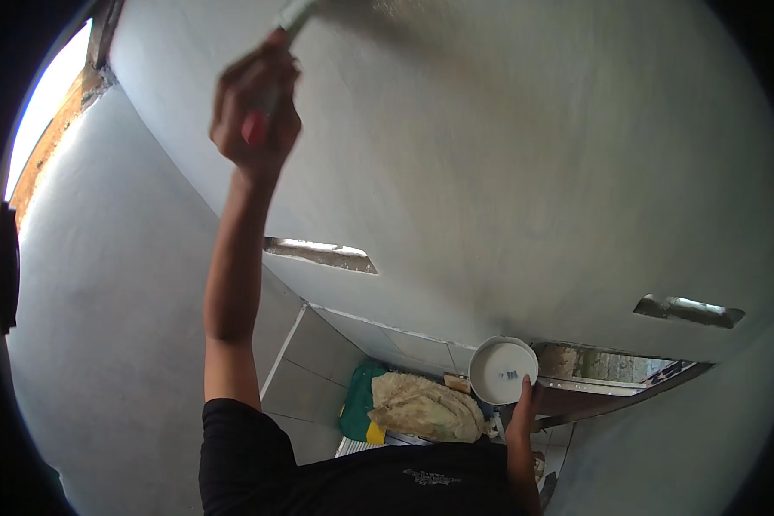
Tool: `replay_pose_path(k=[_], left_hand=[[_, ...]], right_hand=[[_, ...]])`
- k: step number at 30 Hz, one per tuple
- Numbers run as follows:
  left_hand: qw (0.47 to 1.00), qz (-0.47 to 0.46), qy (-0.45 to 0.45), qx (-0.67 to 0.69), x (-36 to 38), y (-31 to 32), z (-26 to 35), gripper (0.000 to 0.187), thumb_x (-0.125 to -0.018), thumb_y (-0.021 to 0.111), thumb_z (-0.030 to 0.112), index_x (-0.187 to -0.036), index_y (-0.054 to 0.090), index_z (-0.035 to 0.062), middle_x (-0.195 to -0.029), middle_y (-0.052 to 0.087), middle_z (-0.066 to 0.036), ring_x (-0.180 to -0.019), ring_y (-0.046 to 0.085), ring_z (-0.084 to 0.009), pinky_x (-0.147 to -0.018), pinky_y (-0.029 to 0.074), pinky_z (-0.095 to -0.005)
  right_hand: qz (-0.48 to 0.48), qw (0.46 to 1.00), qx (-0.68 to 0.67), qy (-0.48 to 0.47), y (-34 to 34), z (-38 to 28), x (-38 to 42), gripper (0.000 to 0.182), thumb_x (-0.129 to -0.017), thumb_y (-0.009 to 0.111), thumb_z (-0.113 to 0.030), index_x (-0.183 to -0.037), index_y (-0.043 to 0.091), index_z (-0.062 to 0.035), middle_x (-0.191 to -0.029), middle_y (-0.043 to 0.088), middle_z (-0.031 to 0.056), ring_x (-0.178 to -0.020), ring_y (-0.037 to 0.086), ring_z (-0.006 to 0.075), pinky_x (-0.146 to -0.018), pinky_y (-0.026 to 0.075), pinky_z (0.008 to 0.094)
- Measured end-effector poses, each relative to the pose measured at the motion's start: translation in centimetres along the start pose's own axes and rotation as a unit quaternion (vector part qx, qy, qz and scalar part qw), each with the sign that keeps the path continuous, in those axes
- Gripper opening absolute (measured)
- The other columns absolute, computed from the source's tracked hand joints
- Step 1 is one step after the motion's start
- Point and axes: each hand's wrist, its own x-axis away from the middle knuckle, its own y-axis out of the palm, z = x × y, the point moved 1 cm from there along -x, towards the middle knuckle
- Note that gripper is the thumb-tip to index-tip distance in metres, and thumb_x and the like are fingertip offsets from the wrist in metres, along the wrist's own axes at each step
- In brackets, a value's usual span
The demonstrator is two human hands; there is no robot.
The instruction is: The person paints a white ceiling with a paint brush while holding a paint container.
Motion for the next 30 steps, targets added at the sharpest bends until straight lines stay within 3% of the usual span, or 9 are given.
replay_pose_path(k=[2, 5, 10, 12, 17, 21, 25, 26, 30], left_hand=[[0.998, -0.042, 0.032, 0.034, 5.3, 0.1, 4.1, 0.025, -0.071, 0.084, 0.014, -0.092, 0.071, 0.0133, -0.102, 0.071, -0.006, -0.094, 0.070, -0.0233, -0.076, 0.061, -0.0316], [0.984, -0.144, 0.030, 0.104, 13.2, -1.3, 13.4, 0.026, -0.076, 0.083, 0.024, -0.095, 0.067, 0.0173, -0.104, 0.069, -0.001, -0.102, 0.069, -0.0228, -0.086, 0.061, -0.0299], [0.958, -0.226, -0.032, 0.173, 22.5, -3.6, 26.2, 0.024, -0.079, 0.080, 0.021, -0.098, 0.067, 0.0160, -0.109, 0.065, -0.001, -0.103, 0.067, -0.0218, -0.078, 0.062, -0.0301], [0.882, -0.345, -0.127, 0.295, 22.2, -4.2, 27.6, 0.022, -0.080, 0.078, 0.017, -0.098, 0.066, 0.0138, -0.109, 0.066, -0.002, -0.103, 0.067, -0.0209, -0.074, 0.061, -0.0297], [0.835, -0.363, -0.244, 0.335, 16.7, -3.0, 20.8, 0.022, -0.079, 0.075, 0.006, -0.098, 0.065, 0.0076, -0.102, 0.069, -0.007, -0.095, 0.070, -0.0237, -0.067, 0.061, -0.0311], [0.875, -0.291, -0.223, 0.317, 9.2, -2.3, 12.7, 0.027, -0.073, 0.078, -0.002, -0.096, 0.065, 0.0036, -0.096, 0.071, -0.011, -0.087, 0.072, -0.0261, -0.067, 0.061, -0.0328], [0.964, -0.156, -0.127, 0.173, 3.0, -2.3, 9.7, 0.026, -0.071, 0.077, -0.007, -0.092, 0.063, -0.0004, -0.091, 0.070, -0.016, -0.086, 0.072, -0.0307, -0.069, 0.061, -0.0348], [0.983, -0.095, -0.106, 0.113, 3.1, -1.8, 9.4, 0.030, -0.068, 0.084, 0.009, -0.092, 0.067, 0.0082, -0.091, 0.071, -0.008, -0.087, 0.072, -0.0238, -0.069, 0.061, -0.0309], [0.992, -0.087, -0.068, 0.066, 6.0, -0.6, 11.5, 0.028, -0.069, 0.085, 0.016, -0.090, 0.067, 0.0115, -0.096, 0.072, -0.006, -0.089, 0.071, -0.0225, -0.074, 0.062, -0.0298]], right_hand=[[0.015, 1.000, -0.002, 0.000, 0.2, 0.0, 0.4, 0.060, -0.098, 0.058, -0.041, -0.139, 0.043, -0.0002, -0.134, 0.052, 0.0146, -0.123, 0.050, 0.0254, -0.105, 0.036, 0.0369], [0.015, 1.000, -0.018, 0.010, 0.4, -0.5, 1.2, 0.059, -0.098, 0.057, -0.041, -0.139, 0.043, 0.0001, -0.133, 0.052, 0.0145, -0.123, 0.050, 0.0250, -0.105, 0.036, 0.0359], [0.020, 0.999, -0.025, 0.006, 0.4, -1.1, 1.7, 0.059, -0.098, 0.057, -0.040, -0.138, 0.043, 0.0007, -0.131, 0.053, 0.0145, -0.120, 0.052, 0.0244, -0.103, 0.038, 0.0357], [0.020, 1.000, -0.021, 0.007, 0.3, -1.2, 1.9, 0.059, -0.098, 0.058, -0.040, -0.138, 0.043, 0.0008, -0.130, 0.054, 0.0143, -0.119, 0.052, 0.0242, -0.102, 0.038, 0.0357], [0.043, 0.998, -0.034, 0.008, -0.2, 0.0, 1.3, 0.057, -0.098, 0.058, -0.040, -0.137, 0.046, 0.0004, -0.130, 0.054, 0.0139, -0.119, 0.053, 0.0242, -0.102, 0.038, 0.0354], [0.048, 0.998, -0.020, 0.018, -0.2, 0.2, 1.7, 0.058, -0.098, 0.058, -0.040, -0.138, 0.045, -0.0003, -0.131, 0.054, 0.0135, -0.121, 0.051, 0.0242, -0.104, 0.037, 0.0353], [0.042, 0.998, -0.031, 0.017, -0.3, 0.5, 1.7, 0.060, -0.098, 0.058, -0.040, -0.140, 0.043, -0.0004, -0.133, 0.053, 0.0132, -0.123, 0.050, 0.0242, -0.105, 0.036, 0.0351], [0.048, 0.998, -0.033, 0.019, -0.3, 0.4, 1.9, 0.060, -0.098, 0.058, -0.040, -0.140, 0.043, -0.0001, -0.133, 0.053, 0.0133, -0.122, 0.050, 0.0243, -0.104, 0.036, 0.0351], [0.060, 0.997, -0.029, 0.026, -0.5, 0.3, 2.3, 0.060, -0.098, 0.058, -0.040, -0.139, 0.043, 0.0011, -0.133, 0.053, 0.0140, -0.122, 0.050, 0.0243, -0.105, 0.036, 0.0351]])
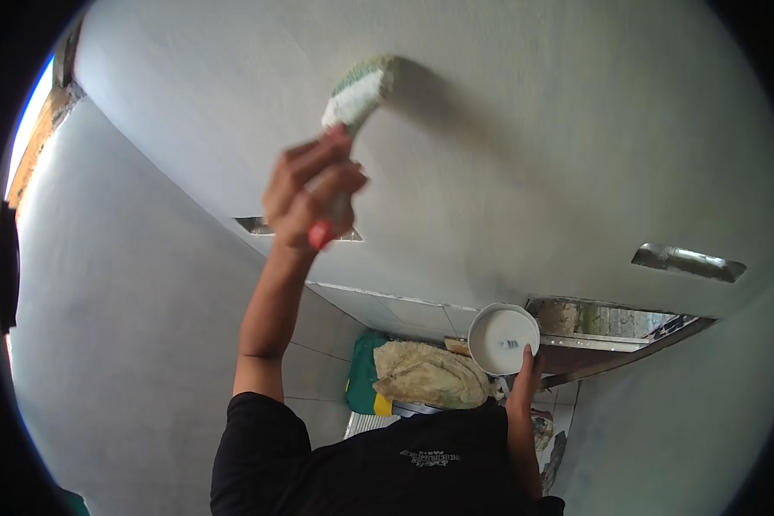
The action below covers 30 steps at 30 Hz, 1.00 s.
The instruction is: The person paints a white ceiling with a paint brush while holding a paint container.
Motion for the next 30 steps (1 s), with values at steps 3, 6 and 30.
replay_pose_path(k=[3, 6, 30], left_hand=[[0.996, -0.076, 0.039, 0.012, 6.3, 1.8, 5.3, 0.030, -0.073, 0.085, 0.023, -0.093, 0.064, 0.0151, -0.103, 0.070, -0.002, -0.094, 0.070, -0.0225, -0.074, 0.061, -0.0269], [0.984, -0.135, 0.034, 0.115, 10.5, 2.9, 9.9, 0.027, -0.075, 0.083, 0.018, -0.093, 0.064, 0.0123, -0.099, 0.071, -0.002, -0.089, 0.071, -0.0219, -0.070, 0.060, -0.0277], [0.998, -0.053, 0.012, 0.027, 7.4, -1.6, -1.4, 0.016, -0.077, 0.080, 0.013, -0.088, 0.070, 0.0097, -0.106, 0.071, -0.013, -0.100, 0.071, -0.0267, -0.087, 0.061, -0.0365]], right_hand=[[0.009, 1.000, -0.003, -0.012, 0.0, -0.6, 0.5, 0.060, -0.098, 0.058, -0.039, -0.139, 0.043, 0.0019, -0.132, 0.053, 0.0146, -0.121, 0.051, 0.0244, -0.104, 0.036, 0.0352], [0.012, 1.000, -0.005, -0.006, -0.7, -0.4, 0.2, 0.060, -0.098, 0.058, -0.039, -0.139, 0.043, 0.0017, -0.132, 0.054, 0.0146, -0.121, 0.052, 0.0244, -0.102, 0.037, 0.0352], [-0.014, 1.000, 0.021, 0.001, -0.4, -0.4, -0.4, 0.075, -0.095, 0.059, -0.045, -0.148, 0.033, 0.0016, -0.144, 0.045, 0.0196, -0.131, 0.046, 0.0282, -0.107, 0.035, 0.0385]])
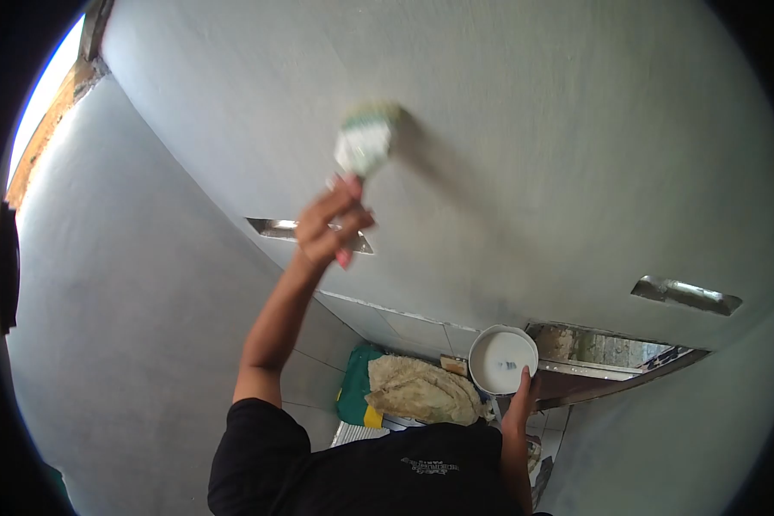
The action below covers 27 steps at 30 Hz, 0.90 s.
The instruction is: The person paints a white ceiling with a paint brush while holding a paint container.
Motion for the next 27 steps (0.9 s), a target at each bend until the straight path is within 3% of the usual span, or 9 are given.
replay_pose_path(k=[6, 7, 11, 13, 19, 20, 21, 23, 27], left_hand=[[0.988, -0.134, 0.011, 0.080, 11.1, 2.7, 12.4, 0.020, -0.080, 0.078, 0.017, -0.096, 0.067, 0.0141, -0.108, 0.069, -0.003, -0.107, 0.068, -0.0244, -0.084, 0.061, -0.0302], [0.972, -0.171, -0.060, 0.149, 11.0, 2.6, 13.0, 0.021, -0.080, 0.078, 0.013, -0.098, 0.068, 0.0120, -0.108, 0.069, -0.005, -0.103, 0.069, -0.0244, -0.080, 0.061, -0.0307], [0.887, -0.215, -0.280, 0.298, 6.7, 0.7, 7.5, 0.024, -0.078, 0.076, 0.001, -0.100, 0.068, 0.0062, -0.109, 0.070, -0.010, -0.096, 0.071, -0.0249, -0.075, 0.061, -0.0331], [0.878, -0.164, -0.322, 0.315, 2.6, -1.3, 2.9, 0.022, -0.079, 0.075, 0.000, -0.099, 0.066, 0.0031, -0.104, 0.071, -0.012, -0.091, 0.072, -0.0249, -0.073, 0.060, -0.0335], [0.963, -0.018, -0.182, 0.199, -13.6, -8.5, -11.4, 0.009, -0.084, 0.070, -0.004, -0.092, 0.069, -0.0004, -0.096, 0.072, -0.010, -0.092, 0.072, -0.0200, -0.079, 0.059, -0.0304], [0.956, 0.027, -0.172, 0.236, -16.2, -9.4, -13.8, 0.012, -0.084, 0.071, -0.001, -0.096, 0.070, 0.0016, -0.097, 0.072, -0.010, -0.092, 0.071, -0.0173, -0.077, 0.059, -0.0292], [0.977, 0.027, -0.115, 0.179, -18.7, -10.8, -16.0, 0.012, -0.096, 0.060, 0.002, -0.102, 0.068, -0.0051, -0.100, 0.071, -0.013, -0.097, 0.070, -0.0220, -0.086, 0.058, -0.0367], [0.995, 0.062, -0.053, 0.059, -21.7, -13.6, -23.8, 0.011, -0.091, 0.066, 0.000, -0.101, 0.070, -0.0022, -0.103, 0.071, -0.012, -0.095, 0.071, -0.0213, -0.083, 0.059, -0.0350], [0.983, 0.167, -0.072, -0.036, -27.4, -13.5, -21.7, 0.014, -0.098, 0.061, 0.009, -0.107, 0.066, -0.0001, -0.104, 0.070, -0.010, -0.097, 0.068, -0.0180, -0.082, 0.058, -0.0348]], right_hand=[[-0.010, 1.000, -0.002, -0.013, 0.5, 0.0, 0.1, 0.065, -0.096, 0.059, -0.044, -0.143, 0.041, -0.0014, -0.135, 0.051, 0.0154, -0.121, 0.052, 0.0262, -0.102, 0.038, 0.0373], [-0.015, 1.000, 0.006, -0.009, 0.4, 0.2, -0.2, 0.064, -0.096, 0.059, -0.043, -0.142, 0.042, -0.0010, -0.135, 0.052, 0.0156, -0.120, 0.052, 0.0261, -0.103, 0.038, 0.0375], [-0.035, 0.999, 0.025, -0.029, 1.6, 0.5, -0.6, 0.058, -0.097, 0.058, -0.039, -0.138, 0.045, 0.0004, -0.134, 0.052, 0.0155, -0.122, 0.051, 0.0260, -0.104, 0.037, 0.0376], [-0.047, 0.997, 0.024, -0.049, 2.2, 1.3, -0.9, 0.058, -0.095, 0.061, -0.043, -0.138, 0.047, -0.0066, -0.133, 0.052, 0.0097, -0.120, 0.051, 0.0223, -0.101, 0.038, 0.0444], [-0.034, 0.999, 0.035, -0.015, 5.1, 0.2, 2.1, 0.059, -0.094, 0.061, -0.044, -0.137, 0.047, -0.0069, -0.135, 0.052, 0.0100, -0.126, 0.048, 0.0237, -0.104, 0.036, 0.0475], [-0.037, 0.999, 0.029, -0.026, 5.1, 1.3, 1.8, 0.057, -0.095, 0.059, -0.043, -0.136, 0.047, -0.0056, -0.132, 0.054, 0.0103, -0.123, 0.050, 0.0236, -0.103, 0.038, 0.0436], [-0.036, 0.999, 0.028, -0.030, 5.2, 1.6, 2.1, 0.057, -0.095, 0.059, -0.043, -0.136, 0.047, -0.0056, -0.132, 0.054, 0.0103, -0.123, 0.050, 0.0236, -0.103, 0.038, 0.0436], [-0.027, 0.998, -0.017, -0.057, 5.9, 2.6, 3.2, 0.054, -0.097, 0.058, -0.037, -0.132, 0.048, 0.0034, -0.126, 0.056, 0.0173, -0.114, 0.055, 0.0261, -0.097, 0.042, 0.0369], [-0.022, 0.998, -0.018, -0.050, 5.1, 5.6, 3.6, 0.052, -0.097, 0.058, -0.036, -0.130, 0.050, 0.0036, -0.124, 0.056, 0.0173, -0.113, 0.055, 0.0258, -0.097, 0.042, 0.0366]])
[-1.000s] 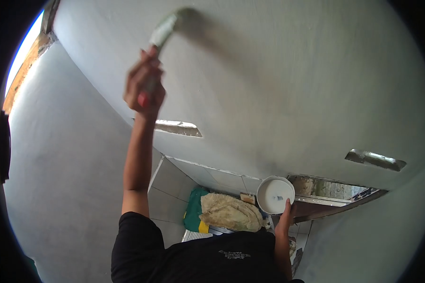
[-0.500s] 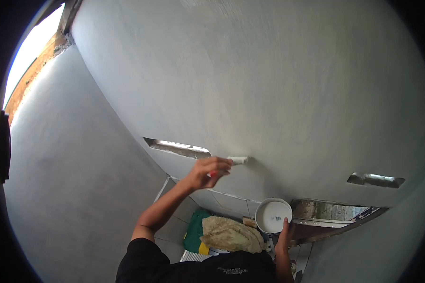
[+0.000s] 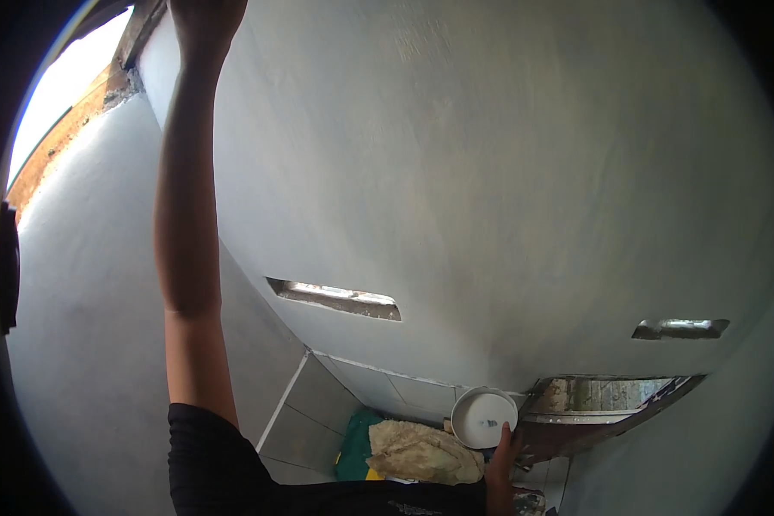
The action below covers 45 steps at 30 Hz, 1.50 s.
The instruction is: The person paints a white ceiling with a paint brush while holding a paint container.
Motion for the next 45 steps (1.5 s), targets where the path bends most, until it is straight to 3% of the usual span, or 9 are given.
replay_pose_path(k=[4, 7, 8, 12, 20, 26, 35, 43, 45], left_hand=[[0.992, 0.010, 0.126, -0.011, 4.8, 1.7, 2.1, 0.012, -0.091, 0.068, 0.005, -0.103, 0.069, 0.0031, -0.095, 0.071, -0.009, -0.092, 0.070, -0.0187, -0.069, 0.060, -0.0314], [0.989, -0.030, 0.147, 0.004, 14.7, 2.7, 5.7, 0.027, -0.074, 0.079, -0.002, -0.098, 0.074, 0.0077, -0.104, 0.071, -0.011, -0.096, 0.072, -0.0252, -0.083, 0.061, -0.0346], [0.981, -0.050, 0.185, -0.030, 18.3, 2.8, 7.4, 0.025, -0.073, 0.081, 0.012, -0.096, 0.072, 0.0156, -0.104, 0.071, -0.005, -0.096, 0.071, -0.0214, -0.081, 0.060, -0.0335], [0.977, -0.169, 0.132, 0.011, 35.7, 1.6, 16.6, 0.025, -0.084, 0.077, 0.022, -0.106, 0.065, 0.0241, -0.119, 0.064, 0.002, -0.117, 0.063, -0.0199, -0.090, 0.057, -0.0345], [0.910, -0.385, 0.009, 0.152, 54.5, -3.3, 30.7, 0.031, -0.081, 0.072, 0.011, -0.109, 0.065, 0.0209, -0.122, 0.064, -0.001, -0.116, 0.064, -0.0206, -0.073, 0.056, -0.0289], [0.796, -0.393, -0.399, 0.231, 53.2, -6.6, 33.3, 0.031, -0.077, 0.071, 0.001, -0.107, 0.066, 0.0080, -0.105, 0.068, -0.009, -0.097, 0.068, -0.0243, -0.073, 0.055, -0.0334], [0.777, -0.220, -0.570, 0.152, 45.1, -11.4, 31.1, 0.005, -0.083, 0.070, -0.002, -0.088, 0.068, -0.0008, -0.076, 0.065, -0.008, -0.063, 0.054, -0.0198, -0.058, 0.044, -0.0280], [0.723, -0.225, -0.625, 0.189, 44.4, -11.4, 31.2, 0.010, -0.091, 0.067, 0.009, -0.089, 0.068, -0.0015, -0.074, 0.067, -0.007, -0.058, 0.057, -0.0106, -0.055, 0.044, -0.0237], [0.699, -0.257, -0.643, 0.178, 44.6, -11.1, 31.4, 0.013, -0.092, 0.068, 0.012, -0.089, 0.069, -0.0005, -0.069, 0.066, -0.006, -0.058, 0.059, -0.0104, -0.054, 0.045, -0.0238]], right_hand=[[0.021, 1.000, -0.004, 0.001, -0.3, 0.8, 1.7, 0.054, -0.097, 0.058, -0.035, -0.134, 0.047, 0.0030, -0.130, 0.052, 0.0164, -0.119, 0.051, 0.0259, -0.102, 0.039, 0.0365], [0.035, 0.999, -0.038, -0.005, -0.8, 1.7, 2.1, 0.059, -0.097, 0.058, -0.036, -0.139, 0.043, 0.0018, -0.134, 0.050, 0.0156, -0.123, 0.049, 0.0263, -0.105, 0.036, 0.0368], [0.037, 0.997, -0.062, -0.008, -0.7, 1.2, 2.6, 0.061, -0.097, 0.058, -0.037, -0.142, 0.040, 0.0010, -0.136, 0.049, 0.0152, -0.125, 0.047, 0.0266, -0.106, 0.034, 0.0370], [0.079, 0.996, -0.041, 0.013, -1.0, 0.1, 4.0, 0.060, -0.094, 0.060, -0.044, -0.142, 0.043, -0.0105, -0.136, 0.051, 0.0098, -0.125, 0.051, 0.0252, -0.102, 0.041, 0.0434], [0.091, 0.994, -0.048, 0.031, 0.3, -2.5, 5.1, 0.061, -0.096, 0.060, -0.039, -0.142, 0.040, -0.0040, -0.138, 0.049, 0.0116, -0.125, 0.049, 0.0229, -0.103, 0.039, 0.0391], [-0.005, 0.999, -0.050, 0.018, 0.8, -0.3, 3.9, 0.062, -0.097, 0.059, -0.042, -0.142, 0.039, -0.0038, -0.137, 0.049, 0.0108, -0.126, 0.047, 0.0215, -0.105, 0.036, 0.0367], [-0.085, 0.996, -0.029, 0.019, 5.2, -0.7, 5.8, 0.051, -0.100, 0.055, -0.038, -0.132, 0.049, 0.0010, -0.126, 0.055, 0.0098, -0.119, 0.048, 0.0180, -0.104, 0.034, 0.0319], [-0.158, 0.984, -0.010, 0.075, 7.1, -0.5, 6.4, 0.055, -0.101, 0.052, -0.035, -0.142, 0.041, 0.0007, -0.134, 0.051, 0.0091, -0.125, 0.048, 0.0165, -0.106, 0.035, 0.0301], [-0.136, 0.990, -0.008, 0.047, 7.7, -0.3, 6.7, 0.044, -0.100, 0.054, -0.036, -0.126, 0.053, -0.0005, -0.117, 0.057, 0.0077, -0.110, 0.050, 0.0153, -0.098, 0.037, 0.0293]])
